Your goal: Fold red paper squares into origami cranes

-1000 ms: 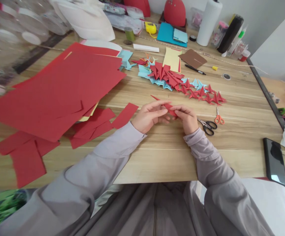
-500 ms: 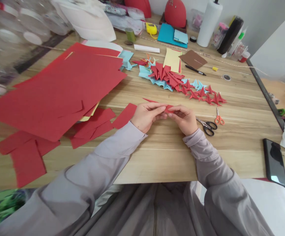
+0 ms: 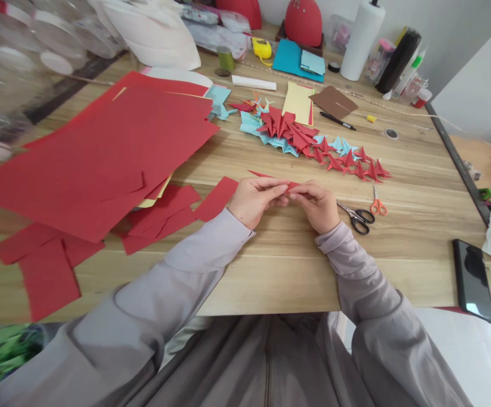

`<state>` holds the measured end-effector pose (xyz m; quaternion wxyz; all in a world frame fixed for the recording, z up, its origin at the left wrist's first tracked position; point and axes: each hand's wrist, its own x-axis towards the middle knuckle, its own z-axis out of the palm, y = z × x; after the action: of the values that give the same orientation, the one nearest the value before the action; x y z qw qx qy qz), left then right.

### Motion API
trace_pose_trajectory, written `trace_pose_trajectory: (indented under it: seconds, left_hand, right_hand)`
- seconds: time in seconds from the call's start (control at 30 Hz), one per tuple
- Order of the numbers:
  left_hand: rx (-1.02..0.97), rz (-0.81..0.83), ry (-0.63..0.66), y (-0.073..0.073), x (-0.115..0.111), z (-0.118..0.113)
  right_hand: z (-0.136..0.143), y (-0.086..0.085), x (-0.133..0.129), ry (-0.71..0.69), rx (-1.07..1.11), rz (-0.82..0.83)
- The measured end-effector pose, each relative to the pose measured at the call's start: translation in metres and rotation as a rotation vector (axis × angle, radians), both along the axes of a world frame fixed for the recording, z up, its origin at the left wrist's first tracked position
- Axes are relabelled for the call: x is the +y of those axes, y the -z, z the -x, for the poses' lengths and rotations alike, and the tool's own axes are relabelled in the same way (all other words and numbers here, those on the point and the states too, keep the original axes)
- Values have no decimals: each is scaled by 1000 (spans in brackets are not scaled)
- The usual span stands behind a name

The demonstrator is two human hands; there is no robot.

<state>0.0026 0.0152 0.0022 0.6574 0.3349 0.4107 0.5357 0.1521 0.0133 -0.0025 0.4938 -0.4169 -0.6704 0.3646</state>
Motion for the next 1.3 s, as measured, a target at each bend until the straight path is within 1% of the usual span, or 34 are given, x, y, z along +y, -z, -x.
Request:
trace_pose_trajectory:
  seconds: [0.17, 0.27, 0.4, 0.7, 0.9, 1.07, 1.3]
  left_hand:
    - [100, -76, -14, 3, -1, -1]
    - [178, -144, -12, 4, -2, -2]
    - [204, -172, -22, 3, -3, -3]
    - [171, -150, -21, 3, -5, -5]
    - [148, -151, -19, 2, -6, -7]
    - [120, -131, -38, 3, -6, -8]
    - [50, -89, -72, 7, -4, -7]
  right_hand:
    - [2, 5, 0, -21, 230, 310]
    - [1, 9, 1, -13, 312, 398]
    - [1, 9, 2, 7, 361, 452]
    - [5, 5, 0, 27, 458, 521]
    - [6, 4, -1, 61, 476, 519]
    - [6, 4, -1, 50, 463, 507]
    - [6, 2, 1, 37, 502, 548]
